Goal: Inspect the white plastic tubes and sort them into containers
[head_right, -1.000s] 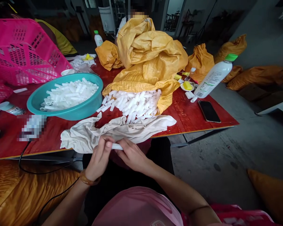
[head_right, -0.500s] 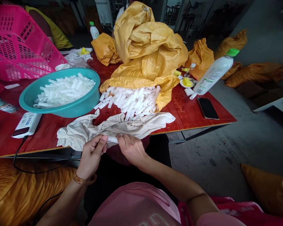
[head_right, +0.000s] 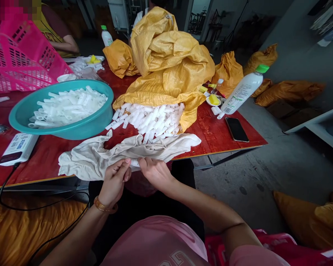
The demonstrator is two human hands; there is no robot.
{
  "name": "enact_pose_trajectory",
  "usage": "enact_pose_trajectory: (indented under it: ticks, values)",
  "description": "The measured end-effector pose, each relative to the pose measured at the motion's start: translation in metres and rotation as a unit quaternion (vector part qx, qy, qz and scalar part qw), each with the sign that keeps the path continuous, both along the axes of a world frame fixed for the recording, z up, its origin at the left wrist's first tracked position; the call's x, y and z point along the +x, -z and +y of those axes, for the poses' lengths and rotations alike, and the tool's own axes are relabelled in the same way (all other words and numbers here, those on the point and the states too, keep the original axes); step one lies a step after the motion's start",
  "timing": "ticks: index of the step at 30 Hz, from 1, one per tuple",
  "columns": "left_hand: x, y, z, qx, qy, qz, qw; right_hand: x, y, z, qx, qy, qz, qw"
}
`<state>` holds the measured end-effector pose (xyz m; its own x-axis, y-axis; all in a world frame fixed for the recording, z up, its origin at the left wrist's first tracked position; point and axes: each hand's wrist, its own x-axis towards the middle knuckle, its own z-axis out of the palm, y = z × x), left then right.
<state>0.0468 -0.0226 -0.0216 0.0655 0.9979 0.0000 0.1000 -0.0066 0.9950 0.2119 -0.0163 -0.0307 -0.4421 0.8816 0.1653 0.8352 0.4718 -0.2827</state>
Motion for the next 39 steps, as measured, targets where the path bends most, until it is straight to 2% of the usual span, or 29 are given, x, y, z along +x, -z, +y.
enact_pose_trajectory:
  ticks: [3,6,7,9,11,13,17,21,25,29,32,33,36,37,38,39]
  values:
    - [0.004,0.006,-0.003,-0.024,-0.028,-0.036,0.999,-0.006,0.005,-0.004,0.034,0.02,-0.044,0.998]
    - [0.003,0.013,-0.013,-0.008,-0.02,-0.015,1.0,-0.005,0.007,-0.006,-0.043,-0.011,0.039,0.998]
    - [0.0,0.015,-0.016,0.001,-0.006,0.0,1.0,-0.003,0.007,-0.006,-0.09,-0.046,0.093,0.991]
    - [-0.006,0.019,-0.022,0.02,0.022,0.035,0.999,0.001,0.01,-0.008,-0.18,-0.117,0.208,0.954]
    - [-0.014,0.023,-0.026,0.035,0.056,0.074,0.995,0.004,0.012,-0.01,-0.227,-0.136,0.286,0.921]
    - [-0.024,0.024,-0.026,0.046,0.098,0.115,0.987,0.007,0.011,-0.011,-0.242,-0.137,0.317,0.907]
    - [-0.04,0.017,-0.024,0.092,0.172,0.185,0.963,0.015,-0.003,-0.005,-0.259,-0.212,0.295,0.895]
    - [-0.045,0.005,-0.025,0.108,0.211,0.194,0.952,0.021,-0.02,0.006,-0.251,-0.255,0.208,0.91]
    - [-0.044,-0.004,-0.028,0.104,0.259,0.189,0.941,0.018,-0.019,0.01,-0.271,-0.281,0.187,0.901]
    - [-0.047,-0.005,-0.028,0.1,0.291,0.19,0.932,0.01,-0.005,0.007,-0.287,-0.281,0.216,0.89]
    - [-0.05,-0.004,-0.026,0.1,0.299,0.197,0.928,0.004,0.007,0.0,-0.306,-0.235,0.263,0.884]
    - [-0.052,-0.003,-0.026,0.103,0.294,0.2,0.929,0.003,0.01,-0.003,-0.334,-0.214,0.292,0.87]
    - [-0.055,0.004,-0.03,0.119,0.25,0.219,0.935,0.0,0.018,-0.017,-0.445,-0.173,0.386,0.789]
    - [-0.055,0.008,-0.033,0.126,0.238,0.225,0.936,0.0,0.021,-0.022,-0.457,-0.164,0.401,0.777]
    - [-0.054,0.013,-0.037,0.132,0.231,0.229,0.936,0.0,0.025,-0.027,-0.451,-0.155,0.401,0.782]
    - [-0.053,0.018,-0.04,0.134,0.231,0.23,0.936,0.0,0.03,-0.032,-0.427,-0.144,0.387,0.805]
